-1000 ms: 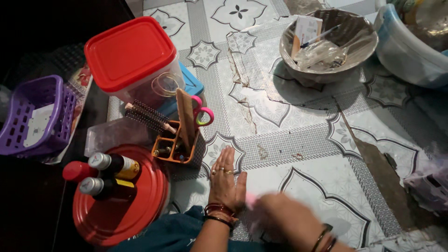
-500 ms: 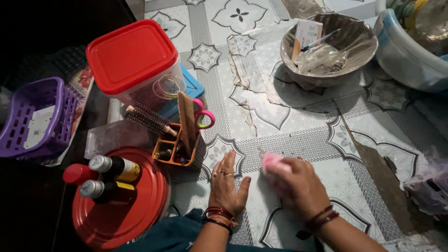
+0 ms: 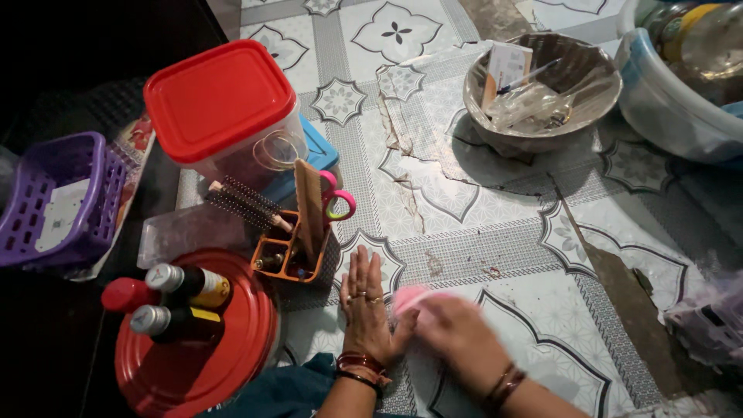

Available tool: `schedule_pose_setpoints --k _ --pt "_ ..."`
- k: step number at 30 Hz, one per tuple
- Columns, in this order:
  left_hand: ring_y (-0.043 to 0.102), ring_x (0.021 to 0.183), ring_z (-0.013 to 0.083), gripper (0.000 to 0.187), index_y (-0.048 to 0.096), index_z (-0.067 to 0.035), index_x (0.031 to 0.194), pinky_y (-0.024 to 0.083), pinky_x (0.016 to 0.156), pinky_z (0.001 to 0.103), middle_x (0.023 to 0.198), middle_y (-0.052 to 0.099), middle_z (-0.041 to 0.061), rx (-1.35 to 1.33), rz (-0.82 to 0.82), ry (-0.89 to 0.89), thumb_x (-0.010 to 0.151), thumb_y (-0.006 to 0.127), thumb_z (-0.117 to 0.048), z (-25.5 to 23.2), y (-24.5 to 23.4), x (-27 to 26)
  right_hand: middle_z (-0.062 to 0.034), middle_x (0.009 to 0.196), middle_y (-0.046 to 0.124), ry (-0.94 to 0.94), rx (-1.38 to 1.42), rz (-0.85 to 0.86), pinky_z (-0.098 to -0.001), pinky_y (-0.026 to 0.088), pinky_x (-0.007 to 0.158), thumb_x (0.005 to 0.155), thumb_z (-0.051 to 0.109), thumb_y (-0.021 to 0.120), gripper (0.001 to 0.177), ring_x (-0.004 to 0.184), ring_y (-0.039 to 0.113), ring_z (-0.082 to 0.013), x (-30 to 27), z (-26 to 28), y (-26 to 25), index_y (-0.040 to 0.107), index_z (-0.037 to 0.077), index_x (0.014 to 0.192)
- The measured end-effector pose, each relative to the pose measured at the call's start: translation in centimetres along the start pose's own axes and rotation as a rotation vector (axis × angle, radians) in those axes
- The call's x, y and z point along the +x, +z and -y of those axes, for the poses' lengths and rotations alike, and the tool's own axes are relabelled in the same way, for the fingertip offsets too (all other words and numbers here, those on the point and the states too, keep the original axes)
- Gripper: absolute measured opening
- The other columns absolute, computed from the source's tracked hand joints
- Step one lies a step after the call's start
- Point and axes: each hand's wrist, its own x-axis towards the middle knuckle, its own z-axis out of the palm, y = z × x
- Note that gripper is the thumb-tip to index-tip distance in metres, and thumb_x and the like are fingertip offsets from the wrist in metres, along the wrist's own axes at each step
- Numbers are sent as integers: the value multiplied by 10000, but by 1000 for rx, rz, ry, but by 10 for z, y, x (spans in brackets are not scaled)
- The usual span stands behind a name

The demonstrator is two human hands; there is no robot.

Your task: The person organizes cosmetic items on a table. They wipe the table surface with a pink cloth, place a comb and scissors into a holder, and arrange various makeup items including lipsticks and tubes into a clear plastic box.

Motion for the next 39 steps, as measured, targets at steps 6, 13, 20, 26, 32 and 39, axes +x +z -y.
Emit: schedule_pose_setpoints --k 6,13,20,26,32,39 --pt "219 1593 426 985 243 6 1608 154 1278 561 1691 240 280 -44 46 -3 954 443 -703 4 0 0 -52 1355 531 -154 -360 -43 -503 353 1029 835 249 584 520 1257 488 -319 29 5 32 601 233 1354" --pt "210 1581 429 995 256 8 1602 133 1250 564 1684 234 290 -15 24 -67 927 445 -699 -1 -1 -1 -94 1403 524 229 -184 -348 -448 393 1048 761 220 561 652 1235 475 -359 49 -11 12 570 305 1408" --pt "218 1576 418 968 226 26 1602 141 1256 551 1679 238 292 -58 -68 -105 966 417 -679 0 -1 2 -28 1394 538 -155 -314 -46 -507 370 975 852 324 626 450 1244 477 -329 98 -1 62 627 289 1301" --pt "242 1561 386 923 245 22 1592 157 1240 522 1652 302 258 8 1 -82 963 454 -619 -3 -1 8 -29 1443 534 138 -413 -73 -490 411 954 862 231 603 469 1239 503 -294 118 -5 53 609 289 1328" --pt "237 1530 383 853 264 27 1554 156 1204 521 1610 337 233 44 79 -95 925 610 -434 -4 0 5 -18 1401 564 506 -412 -199 -493 443 955 886 228 627 459 1183 536 -311 89 -3 0 587 306 1336" --pt "227 1534 375 826 256 31 1551 150 1205 525 1623 321 217 127 98 -112 891 627 -301 -1 6 7 -46 1338 596 230 -352 -455 -481 460 961 843 193 645 417 1164 555 -331 114 -6 4 653 314 1242"
